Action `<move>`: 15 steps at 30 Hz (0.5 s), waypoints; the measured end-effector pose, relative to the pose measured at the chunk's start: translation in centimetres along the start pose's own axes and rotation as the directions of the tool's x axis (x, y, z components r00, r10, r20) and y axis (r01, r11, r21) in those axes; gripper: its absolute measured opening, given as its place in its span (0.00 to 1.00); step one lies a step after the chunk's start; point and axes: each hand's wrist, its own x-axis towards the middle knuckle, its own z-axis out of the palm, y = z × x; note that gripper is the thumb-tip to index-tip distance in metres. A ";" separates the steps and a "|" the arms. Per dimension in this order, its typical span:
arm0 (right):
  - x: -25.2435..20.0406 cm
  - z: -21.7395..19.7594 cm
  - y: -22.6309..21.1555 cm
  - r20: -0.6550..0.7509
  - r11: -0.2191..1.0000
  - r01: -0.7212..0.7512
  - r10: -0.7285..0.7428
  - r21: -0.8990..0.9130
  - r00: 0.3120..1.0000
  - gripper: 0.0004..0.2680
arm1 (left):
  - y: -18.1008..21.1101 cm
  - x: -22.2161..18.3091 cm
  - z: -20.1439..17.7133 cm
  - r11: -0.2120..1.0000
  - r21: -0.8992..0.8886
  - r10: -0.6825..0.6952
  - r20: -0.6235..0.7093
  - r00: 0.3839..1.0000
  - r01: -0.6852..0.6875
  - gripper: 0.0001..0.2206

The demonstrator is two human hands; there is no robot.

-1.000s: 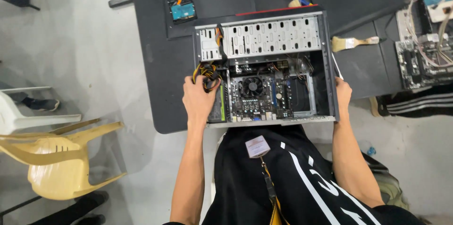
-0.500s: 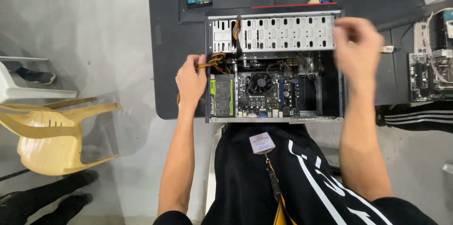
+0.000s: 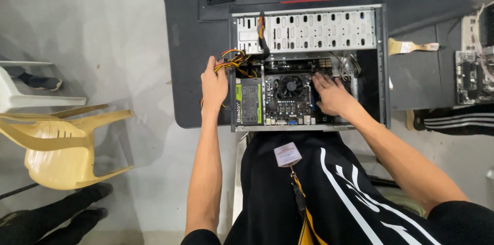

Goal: Reinstalling a power supply unit into a desktop computer case and connecting internal power cables.

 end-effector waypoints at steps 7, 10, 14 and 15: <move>1.4 -1.9 0.2 0.156 0.997 -0.072 0.068 0.025 0.985 0.31 | 8.5 -1.9 -1.9 0.998 0.021 0.058 -0.065 0.996 -0.056 0.08; 0.4 -8.5 -1.5 -0.036 0.998 0.038 -0.036 0.056 0.999 0.21 | 9.4 -1.9 -2.3 0.980 0.136 0.164 -0.106 0.981 -0.149 0.07; -1.0 -18.7 -6.9 -0.578 0.913 0.373 -0.217 0.166 0.787 0.10 | 12.8 -3.1 -2.3 0.949 0.164 0.288 -0.092 0.953 -0.271 0.03; 0.8 -19.5 -7.4 -0.579 0.913 0.373 -0.216 0.166 0.786 0.10 | 12.8 -3.0 -2.1 0.948 0.164 0.290 -0.092 0.953 -0.273 0.03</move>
